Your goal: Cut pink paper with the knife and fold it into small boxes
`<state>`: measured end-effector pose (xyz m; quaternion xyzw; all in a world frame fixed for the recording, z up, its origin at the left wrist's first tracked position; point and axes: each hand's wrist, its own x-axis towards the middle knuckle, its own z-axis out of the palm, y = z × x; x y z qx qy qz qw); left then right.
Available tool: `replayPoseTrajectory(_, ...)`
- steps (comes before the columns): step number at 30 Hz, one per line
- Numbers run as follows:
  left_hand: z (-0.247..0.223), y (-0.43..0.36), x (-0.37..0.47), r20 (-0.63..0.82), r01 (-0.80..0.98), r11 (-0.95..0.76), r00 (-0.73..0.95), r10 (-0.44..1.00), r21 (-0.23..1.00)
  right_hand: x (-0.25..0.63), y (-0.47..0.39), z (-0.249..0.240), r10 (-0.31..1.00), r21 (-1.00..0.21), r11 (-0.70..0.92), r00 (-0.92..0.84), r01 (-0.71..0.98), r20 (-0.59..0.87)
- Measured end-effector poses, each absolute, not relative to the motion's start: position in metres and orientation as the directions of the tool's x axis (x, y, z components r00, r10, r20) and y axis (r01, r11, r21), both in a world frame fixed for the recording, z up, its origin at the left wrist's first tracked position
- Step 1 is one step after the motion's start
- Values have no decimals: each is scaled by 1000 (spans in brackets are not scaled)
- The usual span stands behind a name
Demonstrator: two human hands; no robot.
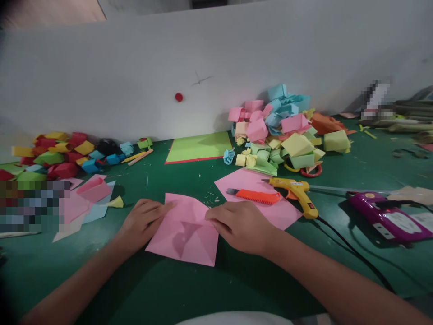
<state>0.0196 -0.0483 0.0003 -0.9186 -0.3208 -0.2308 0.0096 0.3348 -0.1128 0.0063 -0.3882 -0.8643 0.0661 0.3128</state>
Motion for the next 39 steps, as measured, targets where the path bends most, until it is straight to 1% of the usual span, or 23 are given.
replayPoseTrajectory(3, 5, -52, 20, 336, 598, -774, 700, 631, 207, 335, -111, 6, 695, -329, 703, -509, 631, 508)
replayPoseTrajectory(6, 11, -55, 20, 219, 571, -777, 749, 625, 266, 336, -110, 6, 702, -328, 692, -493, 644, 513)
replayPoseTrajectory(10, 14, -56, 18, 137, 586, -769, 766, 628, 255, 337, -109, 5, 727, -350, 666, -470, 658, 501)
replayPoseTrajectory(12, 11, -55, 17, 138, 607, -766, 758, 638, 209, 337, -109, 5, 744, -370, 649, -451, 665, 493)
replayPoseTrajectory(14, 6, -55, 16, 172, 638, -758, 738, 652, 135, 337, -109, 5, 768, -389, 621, -429, 681, 475)
replayPoseTrajectory(17, 2, -60, 20, 283, 681, -732, 703, 652, -4, 337, -108, 5, 821, -410, 553, -391, 726, 415)
replayPoseTrajectory(20, 3, -69, 27, 403, 691, -710, 692, 599, -132, 336, -108, 5, 868, -431, 480, -343, 764, 359)
replayPoseTrajectory(21, 5, -72, 30, 416, 686, -709, 700, 581, -162, 336, -108, 5, 876, -436, 464, -326, 771, 355)
replayPoseTrajectory(23, 9, -79, 35, 381, 651, -735, 739, 555, -192, 336, -109, 5, 882, -435, 445, -300, 783, 364)
replayPoseTrajectory(25, 13, -84, 39, 301, 601, -780, 787, 539, -174, 336, -108, 4, 884, -423, 437, -289, 794, 368)
replayPoseTrajectory(27, 17, -88, 42, 235, 568, -814, 814, 532, -123, 336, -108, 4, 889, -414, 428, -291, 803, 354)
replayPoseTrajectory(30, 21, -91, 44, 179, 546, -836, 829, 530, -51, 336, -107, 3, 902, -414, 407, -286, 814, 325)
replayPoseTrajectory(33, 21, -92, 45, 126, 512, -859, 853, 506, -19, 336, -107, 3, 913, -393, 382, -276, 836, 300)
replayPoseTrajectory(36, 20, -91, 46, 104, 501, -866, 861, 497, -5, 336, -106, 5, 922, -312, 357, -277, 881, 271)
replayPoseTrajectory(39, 20, -90, 46, 116, 512, -859, 852, 511, 21, 335, -106, 7, 929, -225, 341, -290, 913, 231)
